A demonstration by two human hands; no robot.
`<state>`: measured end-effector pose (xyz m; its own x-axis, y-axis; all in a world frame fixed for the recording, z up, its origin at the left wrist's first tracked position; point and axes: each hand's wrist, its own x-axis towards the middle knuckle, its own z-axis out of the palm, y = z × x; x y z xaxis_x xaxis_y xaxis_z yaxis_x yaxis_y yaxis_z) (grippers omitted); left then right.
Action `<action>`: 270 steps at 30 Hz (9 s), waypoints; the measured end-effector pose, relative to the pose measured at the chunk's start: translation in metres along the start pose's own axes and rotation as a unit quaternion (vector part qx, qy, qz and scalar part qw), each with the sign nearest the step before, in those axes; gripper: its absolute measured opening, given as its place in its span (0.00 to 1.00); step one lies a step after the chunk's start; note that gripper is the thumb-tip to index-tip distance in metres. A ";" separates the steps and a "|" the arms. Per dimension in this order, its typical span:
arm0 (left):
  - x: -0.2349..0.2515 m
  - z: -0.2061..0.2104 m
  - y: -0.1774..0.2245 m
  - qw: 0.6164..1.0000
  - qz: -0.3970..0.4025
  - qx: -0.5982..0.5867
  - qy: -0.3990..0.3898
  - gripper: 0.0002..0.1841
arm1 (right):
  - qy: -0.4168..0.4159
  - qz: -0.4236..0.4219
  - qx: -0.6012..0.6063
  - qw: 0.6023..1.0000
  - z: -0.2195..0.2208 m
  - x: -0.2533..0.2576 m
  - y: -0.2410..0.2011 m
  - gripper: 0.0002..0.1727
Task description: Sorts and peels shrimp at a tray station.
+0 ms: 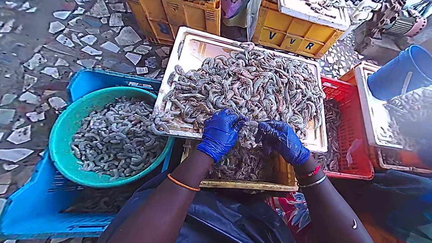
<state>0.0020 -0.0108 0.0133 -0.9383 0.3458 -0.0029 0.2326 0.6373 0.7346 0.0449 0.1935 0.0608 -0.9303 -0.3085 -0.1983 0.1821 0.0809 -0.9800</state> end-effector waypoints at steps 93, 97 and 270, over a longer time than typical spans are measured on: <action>-0.012 0.000 0.017 0.990 0.018 0.053 0.127 0.11 | 0.146 -0.055 -0.326 0.932 0.023 0.021 0.010 0.13; -0.010 0.001 0.018 0.991 -0.023 0.006 0.133 0.10 | 0.169 -0.102 -0.302 0.933 0.030 0.018 0.014 0.11; 0.013 -0.043 -0.010 0.850 -0.154 -0.483 0.145 0.19 | 0.028 0.014 -0.629 0.777 -0.014 0.118 0.025 0.13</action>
<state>-0.0239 -0.0424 0.0352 -0.9730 -0.0090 -0.2304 -0.2214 -0.2437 0.9442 -0.0644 0.1722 0.0136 -0.9503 -0.2514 -0.1839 -0.2199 0.9596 -0.1753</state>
